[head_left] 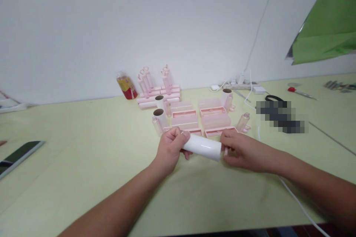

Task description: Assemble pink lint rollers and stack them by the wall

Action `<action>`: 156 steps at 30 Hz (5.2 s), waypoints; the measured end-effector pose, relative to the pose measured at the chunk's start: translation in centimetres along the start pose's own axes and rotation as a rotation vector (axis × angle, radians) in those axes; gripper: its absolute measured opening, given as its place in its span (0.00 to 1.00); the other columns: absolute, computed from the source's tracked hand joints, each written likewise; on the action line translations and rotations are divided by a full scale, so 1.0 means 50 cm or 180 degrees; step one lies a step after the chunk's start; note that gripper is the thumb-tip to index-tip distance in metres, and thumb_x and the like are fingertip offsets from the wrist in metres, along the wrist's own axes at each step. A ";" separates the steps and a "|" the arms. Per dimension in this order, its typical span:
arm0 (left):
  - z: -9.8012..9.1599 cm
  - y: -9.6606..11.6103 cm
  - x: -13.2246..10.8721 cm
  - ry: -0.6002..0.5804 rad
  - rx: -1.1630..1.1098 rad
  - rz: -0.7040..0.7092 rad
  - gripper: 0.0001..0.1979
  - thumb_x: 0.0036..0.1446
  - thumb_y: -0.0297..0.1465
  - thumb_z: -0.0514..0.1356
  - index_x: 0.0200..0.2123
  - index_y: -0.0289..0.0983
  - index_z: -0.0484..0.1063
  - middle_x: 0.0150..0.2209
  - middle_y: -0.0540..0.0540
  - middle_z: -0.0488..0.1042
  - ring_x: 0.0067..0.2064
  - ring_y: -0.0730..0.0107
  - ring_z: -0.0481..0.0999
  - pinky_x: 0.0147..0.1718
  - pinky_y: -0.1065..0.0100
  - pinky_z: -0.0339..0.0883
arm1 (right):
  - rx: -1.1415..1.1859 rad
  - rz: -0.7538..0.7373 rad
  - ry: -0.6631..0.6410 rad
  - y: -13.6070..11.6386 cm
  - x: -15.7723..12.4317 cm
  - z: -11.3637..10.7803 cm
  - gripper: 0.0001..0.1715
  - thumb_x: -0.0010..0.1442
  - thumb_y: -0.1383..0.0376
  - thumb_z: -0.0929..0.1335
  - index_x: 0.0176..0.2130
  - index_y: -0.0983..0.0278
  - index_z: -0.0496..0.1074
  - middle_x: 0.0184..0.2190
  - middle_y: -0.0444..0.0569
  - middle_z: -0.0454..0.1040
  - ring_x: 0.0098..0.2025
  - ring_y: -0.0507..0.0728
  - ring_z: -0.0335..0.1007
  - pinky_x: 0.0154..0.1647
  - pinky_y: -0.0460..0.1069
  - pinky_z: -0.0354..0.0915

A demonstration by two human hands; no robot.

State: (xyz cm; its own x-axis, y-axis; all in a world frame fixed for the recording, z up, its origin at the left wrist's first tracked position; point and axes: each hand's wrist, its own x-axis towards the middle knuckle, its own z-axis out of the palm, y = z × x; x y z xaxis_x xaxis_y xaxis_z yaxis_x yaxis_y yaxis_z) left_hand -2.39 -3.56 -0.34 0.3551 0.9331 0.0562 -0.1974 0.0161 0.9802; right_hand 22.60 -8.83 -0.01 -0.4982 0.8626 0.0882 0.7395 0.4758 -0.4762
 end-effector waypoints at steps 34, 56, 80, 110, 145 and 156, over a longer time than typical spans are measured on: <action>0.007 -0.008 0.003 0.0212 -0.0041 -0.0156 0.22 0.53 0.44 0.66 0.27 0.36 0.59 0.24 0.48 0.74 0.23 0.70 0.75 0.18 0.70 0.73 | 0.0567 -0.0660 0.1666 -0.015 -0.009 0.002 0.07 0.61 0.66 0.70 0.33 0.61 0.67 0.53 0.56 0.74 0.54 0.60 0.72 0.49 0.53 0.67; 0.008 -0.010 0.001 0.0146 0.0080 -0.0132 0.22 0.54 0.47 0.64 0.28 0.36 0.59 0.22 0.49 0.74 0.23 0.69 0.76 0.15 0.72 0.70 | 0.0098 -0.0810 0.1723 -0.022 -0.014 0.000 0.04 0.62 0.67 0.69 0.39 0.60 0.70 0.54 0.54 0.76 0.52 0.57 0.76 0.51 0.49 0.68; 0.018 -0.026 -0.035 -0.1792 0.0810 -0.0363 0.32 0.48 0.37 0.72 0.51 0.40 0.58 0.37 0.50 0.68 0.31 0.76 0.70 0.26 0.76 0.59 | 0.1097 -0.0649 0.1541 -0.018 -0.017 0.001 0.07 0.64 0.67 0.68 0.43 0.58 0.70 0.53 0.52 0.75 0.54 0.59 0.73 0.52 0.54 0.69; 0.009 -0.001 -0.035 -0.1715 0.0941 0.0231 0.29 0.62 0.44 0.55 0.61 0.37 0.56 0.49 0.40 0.69 0.43 0.62 0.68 0.41 0.65 0.63 | 0.1121 -0.0792 0.0475 -0.033 -0.032 -0.037 0.45 0.62 0.67 0.68 0.71 0.56 0.46 0.65 0.55 0.62 0.58 0.60 0.69 0.56 0.55 0.69; 0.000 -0.010 -0.030 -0.1336 0.0032 -0.0229 0.47 0.50 0.34 0.65 0.66 0.51 0.40 0.45 0.44 0.68 0.27 0.76 0.70 0.20 0.75 0.65 | -0.1283 0.0761 -0.0052 0.028 -0.013 0.008 0.13 0.56 0.67 0.67 0.41 0.62 0.78 0.35 0.55 0.80 0.38 0.64 0.77 0.34 0.52 0.65; 0.008 -0.011 -0.049 -0.1595 0.1079 0.0485 0.44 0.55 0.30 0.63 0.68 0.43 0.41 0.37 0.48 0.66 0.29 0.78 0.65 0.26 0.76 0.58 | 0.0905 0.0963 0.1022 -0.030 -0.005 -0.024 0.16 0.65 0.56 0.62 0.30 0.62 0.64 0.23 0.43 0.70 0.24 0.53 0.68 0.24 0.46 0.59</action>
State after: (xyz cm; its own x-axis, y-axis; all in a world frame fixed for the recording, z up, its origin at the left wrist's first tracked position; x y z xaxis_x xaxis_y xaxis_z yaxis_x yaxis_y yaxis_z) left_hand -2.76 -5.99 -0.95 0.7476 0.6328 0.2019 -0.0079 -0.2955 0.9553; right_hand 22.19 -9.55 1.72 -0.0844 0.9847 0.1524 0.6544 0.1701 -0.7368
